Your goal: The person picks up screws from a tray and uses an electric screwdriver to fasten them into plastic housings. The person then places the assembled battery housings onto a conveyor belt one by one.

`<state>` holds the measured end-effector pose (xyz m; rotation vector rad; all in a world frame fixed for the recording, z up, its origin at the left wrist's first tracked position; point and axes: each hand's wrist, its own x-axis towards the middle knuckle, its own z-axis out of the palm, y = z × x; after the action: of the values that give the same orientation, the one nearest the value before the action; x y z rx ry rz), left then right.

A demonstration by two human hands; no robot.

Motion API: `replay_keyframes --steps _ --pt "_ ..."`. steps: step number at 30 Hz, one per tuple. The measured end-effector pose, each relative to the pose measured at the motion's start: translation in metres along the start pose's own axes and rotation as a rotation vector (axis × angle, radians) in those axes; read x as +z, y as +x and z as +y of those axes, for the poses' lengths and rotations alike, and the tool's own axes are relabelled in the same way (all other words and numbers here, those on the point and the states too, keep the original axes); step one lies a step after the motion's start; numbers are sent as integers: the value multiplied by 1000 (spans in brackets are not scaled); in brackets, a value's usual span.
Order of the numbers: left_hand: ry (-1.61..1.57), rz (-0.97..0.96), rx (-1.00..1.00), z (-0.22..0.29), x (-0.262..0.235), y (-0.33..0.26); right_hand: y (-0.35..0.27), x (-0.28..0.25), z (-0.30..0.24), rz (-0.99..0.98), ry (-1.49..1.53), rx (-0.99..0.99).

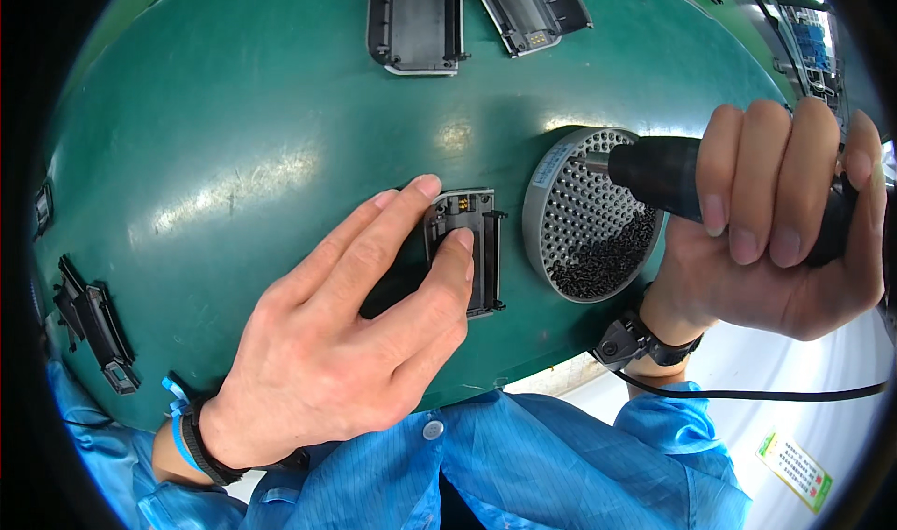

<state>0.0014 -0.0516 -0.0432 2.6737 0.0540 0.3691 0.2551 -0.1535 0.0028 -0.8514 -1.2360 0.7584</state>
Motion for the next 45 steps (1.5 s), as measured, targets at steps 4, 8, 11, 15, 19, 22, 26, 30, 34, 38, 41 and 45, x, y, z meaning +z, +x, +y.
replay_keyframes --steps 4,8,11,15,19,22,26,30,34,38,41,45 --pt "9 -8 18 -2 -1 0 3 2 3 36 -13 -1" --pt "-9 21 -28 -1 -1 -4 8 9 6 143 1 -1" --pt "-17 131 -46 -1 11 -8 7 10 -12 344 103 -18" --pt "-51 196 -39 -2 14 -9 6 18 -16 301 273 -18" --pt "-54 200 -11 -4 15 -13 3 44 -6 233 235 5" --pt "-91 200 -87 -3 10 -8 -5 53 5 147 164 5" --pt "-46 196 -48 -7 13 -9 -15 53 13 107 142 -1" --pt "-60 204 -64 -5 15 -9 -18 50 17 97 122 -3" --pt "-94 205 -98 -4 16 -9 -19 47 19 87 122 -4" --pt "-120 242 -123 -5 23 -11 -20 47 23 70 124 -14" --pt "-89 251 -83 -6 22 -13 -20 47 23 68 130 -26" --pt "-45 216 -35 -10 18 -11 -19 45 27 50 130 -37"
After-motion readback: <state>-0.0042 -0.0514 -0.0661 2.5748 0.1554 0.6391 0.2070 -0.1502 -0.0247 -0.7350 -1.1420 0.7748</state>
